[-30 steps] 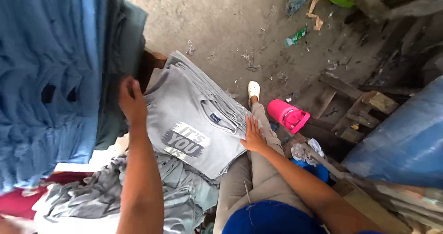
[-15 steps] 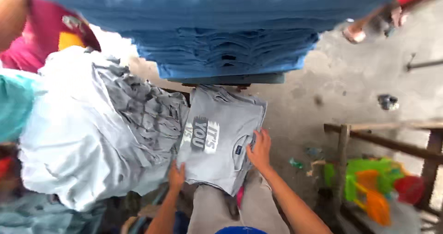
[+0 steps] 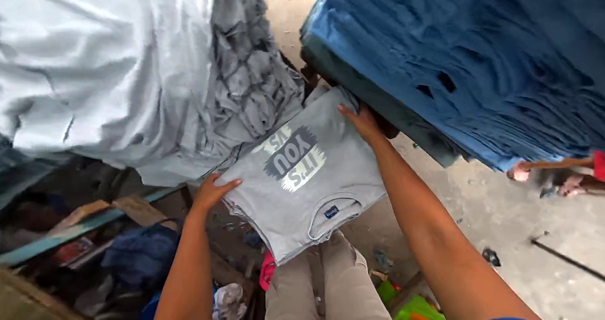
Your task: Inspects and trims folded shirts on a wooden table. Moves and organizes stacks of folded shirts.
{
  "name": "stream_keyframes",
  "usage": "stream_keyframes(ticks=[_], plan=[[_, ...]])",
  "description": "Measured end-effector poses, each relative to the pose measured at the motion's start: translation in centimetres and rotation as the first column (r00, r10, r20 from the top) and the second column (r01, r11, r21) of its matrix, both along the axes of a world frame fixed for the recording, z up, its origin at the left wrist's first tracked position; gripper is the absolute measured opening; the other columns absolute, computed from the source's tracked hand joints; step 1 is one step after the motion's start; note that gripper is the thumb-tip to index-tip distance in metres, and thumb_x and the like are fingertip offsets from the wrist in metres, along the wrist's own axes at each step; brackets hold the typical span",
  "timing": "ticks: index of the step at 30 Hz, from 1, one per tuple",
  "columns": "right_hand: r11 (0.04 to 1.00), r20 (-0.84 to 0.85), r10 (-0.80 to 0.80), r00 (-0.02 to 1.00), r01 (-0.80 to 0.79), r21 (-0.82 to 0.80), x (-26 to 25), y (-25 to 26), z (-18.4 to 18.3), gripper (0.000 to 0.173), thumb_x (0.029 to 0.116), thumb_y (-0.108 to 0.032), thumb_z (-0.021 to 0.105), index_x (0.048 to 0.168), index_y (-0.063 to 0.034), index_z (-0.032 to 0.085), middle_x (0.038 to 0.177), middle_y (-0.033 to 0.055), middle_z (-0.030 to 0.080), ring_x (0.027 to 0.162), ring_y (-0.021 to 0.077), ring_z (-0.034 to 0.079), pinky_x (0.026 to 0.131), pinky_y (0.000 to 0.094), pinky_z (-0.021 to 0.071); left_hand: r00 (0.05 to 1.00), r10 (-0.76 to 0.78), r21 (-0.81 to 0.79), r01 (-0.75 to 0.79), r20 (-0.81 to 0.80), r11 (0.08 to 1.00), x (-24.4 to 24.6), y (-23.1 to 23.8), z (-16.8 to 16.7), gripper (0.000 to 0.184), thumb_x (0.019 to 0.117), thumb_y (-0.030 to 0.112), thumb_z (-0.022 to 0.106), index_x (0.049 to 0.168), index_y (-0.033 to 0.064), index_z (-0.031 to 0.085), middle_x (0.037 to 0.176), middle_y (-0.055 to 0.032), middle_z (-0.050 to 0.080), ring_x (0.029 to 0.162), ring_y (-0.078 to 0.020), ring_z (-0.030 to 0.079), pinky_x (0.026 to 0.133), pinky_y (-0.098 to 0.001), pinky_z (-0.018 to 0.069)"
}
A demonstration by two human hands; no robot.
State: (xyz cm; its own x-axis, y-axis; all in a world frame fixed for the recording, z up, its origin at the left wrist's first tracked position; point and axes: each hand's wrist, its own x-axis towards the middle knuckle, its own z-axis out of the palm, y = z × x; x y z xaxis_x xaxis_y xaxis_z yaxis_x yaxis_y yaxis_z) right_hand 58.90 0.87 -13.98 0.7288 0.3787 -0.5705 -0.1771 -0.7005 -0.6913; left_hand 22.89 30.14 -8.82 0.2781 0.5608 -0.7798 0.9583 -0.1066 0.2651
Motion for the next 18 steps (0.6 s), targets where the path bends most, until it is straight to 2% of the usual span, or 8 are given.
stream_keyframes(ticks=[3, 6, 8, 10, 12, 14, 15, 18], plan=[[0.996, -0.008, 0.021, 1.000, -0.022, -0.086, 0.5, 1.4, -0.1, 0.090, 0.0821, -0.048, 0.084, 0.149, 0.0004, 0.047, 0.146, 0.0240, 0.054, 0.140, 0.0337, 0.048, 0.118, 0.0528, 0.0365, 0.997, 0.057, -0.114, -0.050, 0.057, 0.992, -0.8, 1.2, 0.0, 0.070, 0.0888, 0.029, 0.082, 0.140, -0.0060, 0.049, 0.134, -0.0343, 0.056, 0.126, -0.0474, 0.054, 0.107, -0.0656, 0.0404], [0.984, 0.003, 0.095, 0.995, -0.093, -0.150, 1.4, 2.1, 0.7, 0.093, 0.0817, -0.048, 0.084, 0.150, 0.0009, 0.044, 0.147, 0.0258, 0.052, 0.139, 0.0359, 0.049, 0.116, 0.0545, 0.0381, 0.994, 0.095, -0.171, -0.085, 0.048, 0.982, -2.4, 2.4, -1.2, 0.086, 0.0854, 0.035, 0.084, 0.147, -0.0080, 0.043, 0.139, -0.0355, 0.053, 0.132, -0.0485, 0.050, 0.112, -0.0662, 0.0370], [0.984, 0.055, 0.128, 0.990, -0.119, -0.136, 1.2, 2.4, 0.8, 0.091, 0.0819, -0.040, 0.086, 0.148, 0.0042, 0.043, 0.144, 0.0276, 0.053, 0.136, 0.0361, 0.051, 0.115, 0.0525, 0.0407, 0.971, 0.179, -0.214, -0.143, 0.160, 0.966, -3.2, 1.8, -1.3, 0.081, 0.0859, 0.025, 0.084, 0.147, -0.0067, 0.042, 0.138, -0.0331, 0.054, 0.131, -0.0437, 0.053, 0.111, -0.0603, 0.0403], [0.983, 0.117, 0.160, 0.980, -0.146, -0.114, 1.1, 2.6, 0.8, 0.091, 0.0824, -0.033, 0.087, 0.150, 0.0059, 0.039, 0.147, 0.0282, 0.050, 0.139, 0.0344, 0.049, 0.118, 0.0487, 0.0386, 0.903, 0.296, -0.209, -0.239, 0.312, 0.948, -3.7, -0.1, -0.8, 0.074, 0.0853, 0.015, 0.084, 0.144, -0.0055, 0.044, 0.133, -0.0307, 0.058, 0.125, -0.0382, 0.058, 0.108, -0.0553, 0.0455], [0.985, 0.148, 0.145, 0.978, -0.129, -0.116, 0.8, 2.6, 0.6, 0.093, 0.0832, -0.029, 0.086, 0.153, 0.0056, 0.035, 0.150, 0.0282, 0.047, 0.141, 0.0334, 0.046, 0.119, 0.0470, 0.0367, 0.756, 0.467, -0.212, -0.417, 0.460, 0.884, -4.3, -3.4, -1.1, 0.078, 0.0832, 0.009, 0.081, 0.147, -0.0053, 0.038, 0.135, -0.0278, 0.057, 0.124, -0.0308, 0.060, 0.105, -0.0477, 0.0502], [0.990, 0.162, 0.090, 0.983, -0.071, -0.123, 0.6, 2.8, 0.5, 0.093, 0.0838, -0.030, 0.085, 0.153, 0.0053, 0.035, 0.150, 0.0281, 0.046, 0.141, 0.0337, 0.046, 0.119, 0.0467, 0.0364, 0.619, 0.614, -0.239, -0.582, 0.490, 0.777, -4.4, -6.4, -2.2, 0.094, 0.0822, 0.014, 0.081, 0.155, 0.0012, 0.023, 0.144, -0.0230, 0.051, 0.128, -0.0251, 0.057, 0.107, -0.0425, 0.0506], [0.992, 0.154, 0.068, 0.986, -0.050, -0.119, 0.8, 2.9, 0.3, 0.092, 0.0829, -0.031, 0.086, 0.152, 0.0060, 0.037, 0.148, 0.0281, 0.048, 0.139, 0.0331, 0.048, 0.118, 0.0465, 0.0382, 0.616, 0.640, -0.211, -0.625, 0.459, 0.752, -4.1, -7.1, -2.7, 0.100, 0.0808, 0.019, 0.084, 0.156, 0.0022, 0.020, 0.146, -0.0229, 0.050, 0.131, -0.0260, 0.055, 0.108, -0.0438, 0.0489], [0.995, 0.013, 0.073, 0.997, -0.072, -0.072, 2.4, 2.9, -0.3, 0.088, 0.0800, -0.029, 0.088, 0.149, 0.0027, 0.043, 0.144, 0.0236, 0.053, 0.134, 0.0286, 0.053, 0.113, 0.0455, 0.0445, 0.686, 0.637, -0.101, -0.649, 0.353, 0.754, -3.4, -7.7, -3.6, 0.095, 0.0787, 0.026, 0.090, 0.151, -0.0027, 0.036, 0.139, -0.0234, 0.058, 0.129, -0.0282, 0.059, 0.111, -0.0478, 0.0478]])
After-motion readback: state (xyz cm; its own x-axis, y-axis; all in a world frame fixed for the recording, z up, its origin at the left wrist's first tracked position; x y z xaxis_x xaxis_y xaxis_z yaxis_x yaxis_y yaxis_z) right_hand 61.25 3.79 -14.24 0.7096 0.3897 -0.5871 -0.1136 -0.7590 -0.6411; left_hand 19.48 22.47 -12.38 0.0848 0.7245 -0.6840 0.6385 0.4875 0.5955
